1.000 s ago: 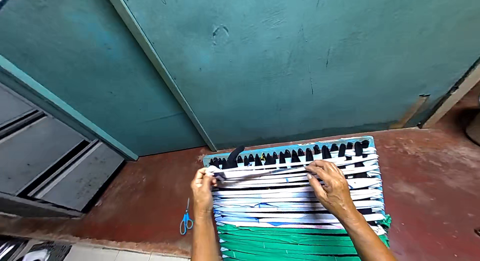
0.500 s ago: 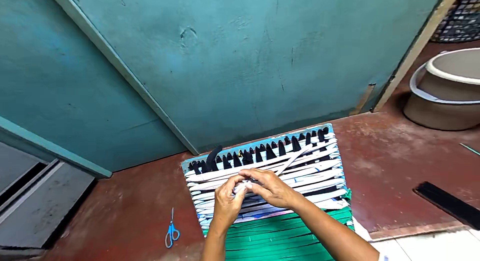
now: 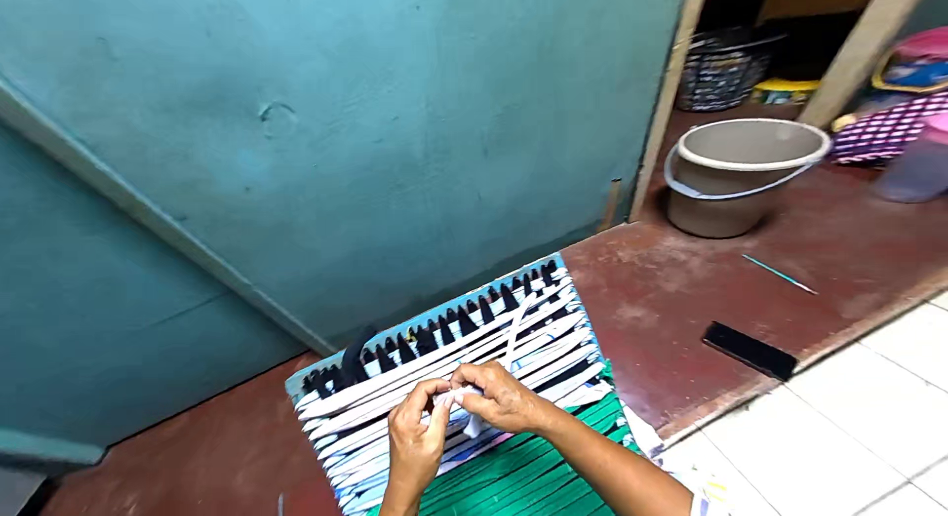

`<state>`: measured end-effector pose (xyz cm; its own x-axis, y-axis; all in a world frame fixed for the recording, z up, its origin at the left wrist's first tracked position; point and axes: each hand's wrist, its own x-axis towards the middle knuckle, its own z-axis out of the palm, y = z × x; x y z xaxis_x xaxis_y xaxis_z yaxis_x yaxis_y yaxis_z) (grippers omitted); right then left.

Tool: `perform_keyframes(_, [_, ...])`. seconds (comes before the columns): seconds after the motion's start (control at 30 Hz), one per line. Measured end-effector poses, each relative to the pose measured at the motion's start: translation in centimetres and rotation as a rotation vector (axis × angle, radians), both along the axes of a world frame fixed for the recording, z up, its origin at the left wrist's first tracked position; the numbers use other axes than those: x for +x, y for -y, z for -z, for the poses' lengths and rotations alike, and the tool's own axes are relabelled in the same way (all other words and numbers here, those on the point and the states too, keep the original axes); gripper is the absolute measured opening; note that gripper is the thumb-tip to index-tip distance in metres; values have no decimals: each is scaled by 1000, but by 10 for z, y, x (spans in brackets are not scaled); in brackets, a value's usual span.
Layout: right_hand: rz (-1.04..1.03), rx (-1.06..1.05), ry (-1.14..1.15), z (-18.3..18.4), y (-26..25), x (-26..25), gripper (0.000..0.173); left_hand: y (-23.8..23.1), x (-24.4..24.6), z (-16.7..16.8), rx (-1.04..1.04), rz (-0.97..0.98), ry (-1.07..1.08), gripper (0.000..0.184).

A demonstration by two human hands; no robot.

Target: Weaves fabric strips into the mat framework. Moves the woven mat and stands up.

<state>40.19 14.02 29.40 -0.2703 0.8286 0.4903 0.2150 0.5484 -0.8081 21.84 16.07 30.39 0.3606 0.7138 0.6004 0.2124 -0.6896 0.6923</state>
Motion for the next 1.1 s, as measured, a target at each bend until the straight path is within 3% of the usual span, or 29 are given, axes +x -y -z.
perform_keyframes(0.13, [98,-57,-110,0,20,39,21,-2,31,1,78,53,-6,24])
perform_keyframes(0.2, [162,13,-244,-6,40,61,20,-10,49,0,87,23,-63,25])
perform_keyframes(0.37, [338,255,-414,-28,87,103,19,-32,109,-10,-110,53,-512,37])
perform_keyframes(0.5, [663,67,-84,-8,49,122,27,-54,155,-23,-295,74,-992,49])
perform_keyframes(0.67, [503,-126,143,22,-19,131,33,-62,179,-29,-313,-32,-1240,38])
perform_keyframes(0.83, [478,-245,400,30,-46,133,37,-63,186,-29,-292,-42,-1423,30])
perform_keyframes(0.9, [515,-220,461,40,-45,130,38,-59,186,-25,-254,-84,-1444,32])
perform_keyframes(0.97, [576,-142,470,53,-42,126,37,-55,186,-20,-245,-143,-1455,45])
perform_keyframes(1.1, [727,125,362,74,-43,116,31,-54,183,-16,-274,-193,-1424,58])
